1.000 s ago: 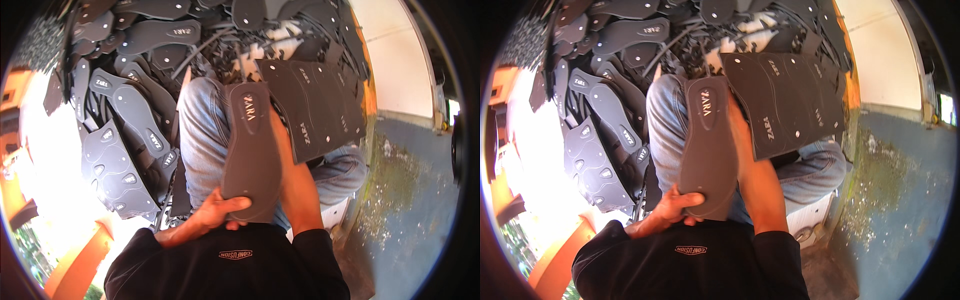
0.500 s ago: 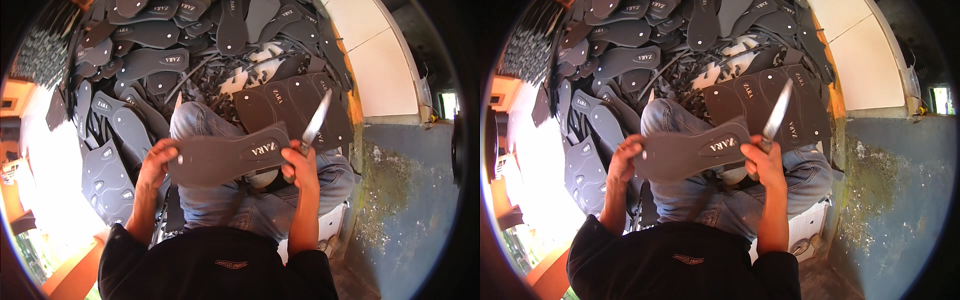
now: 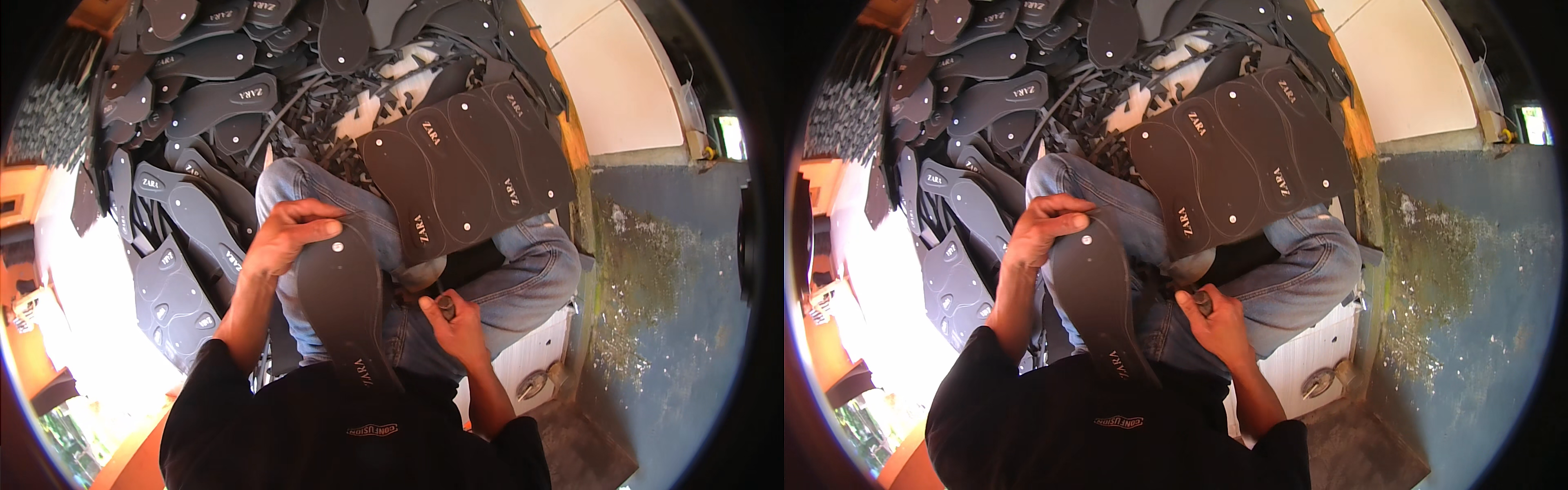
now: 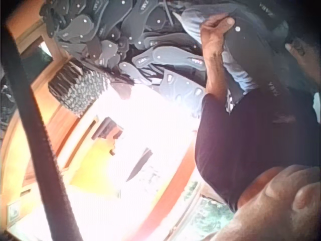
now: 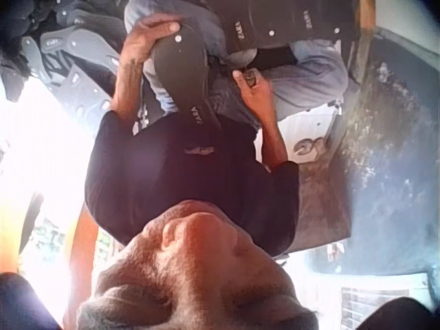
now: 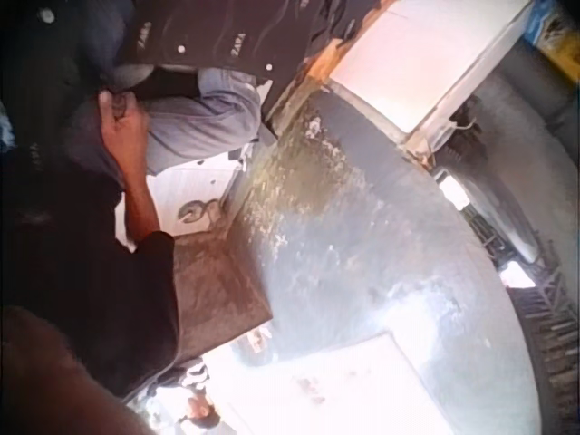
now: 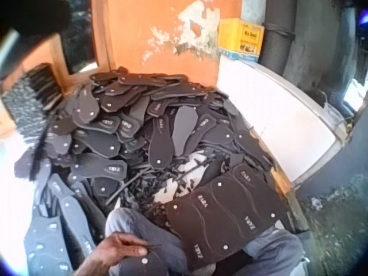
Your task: The person cuts individual shoe insoles from a larger pre-printed sheet using a knife while sitting on the floor.
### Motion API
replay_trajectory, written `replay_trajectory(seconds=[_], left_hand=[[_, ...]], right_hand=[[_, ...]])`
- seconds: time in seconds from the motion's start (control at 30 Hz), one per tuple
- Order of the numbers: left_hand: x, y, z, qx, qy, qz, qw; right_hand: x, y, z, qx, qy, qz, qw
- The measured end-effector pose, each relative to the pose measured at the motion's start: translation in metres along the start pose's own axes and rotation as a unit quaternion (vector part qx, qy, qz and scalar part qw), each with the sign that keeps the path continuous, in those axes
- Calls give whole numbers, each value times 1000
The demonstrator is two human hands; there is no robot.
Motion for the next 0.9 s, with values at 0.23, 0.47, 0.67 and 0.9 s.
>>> replay_trajectory(seconds=[0.23,0.47,0.67,0.9], left_hand=[[51,-10,62,17,-138,-151,979],[50,-16,71,53,-118,-159,979],[45,-20,81,72,21,-186,980],[32,-21,95,113,-44,-144,982]], right_hand=[[-8,1,-10,-29,-105,34,993],[-9,-4,-12,-40,-104,37,993],[9,18,-8,-21,-124,-24,992],[25,80,-10,97,210,96,968]])
Point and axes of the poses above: each hand's wrist, its own y-axis towards the middle knuckle, its own z-axis out of the palm, x = y × z, the point moved 9 cm from there along y, towards the middle knuckle, and after that the axes turned 5 degrees about z, right-handed, at the moved point
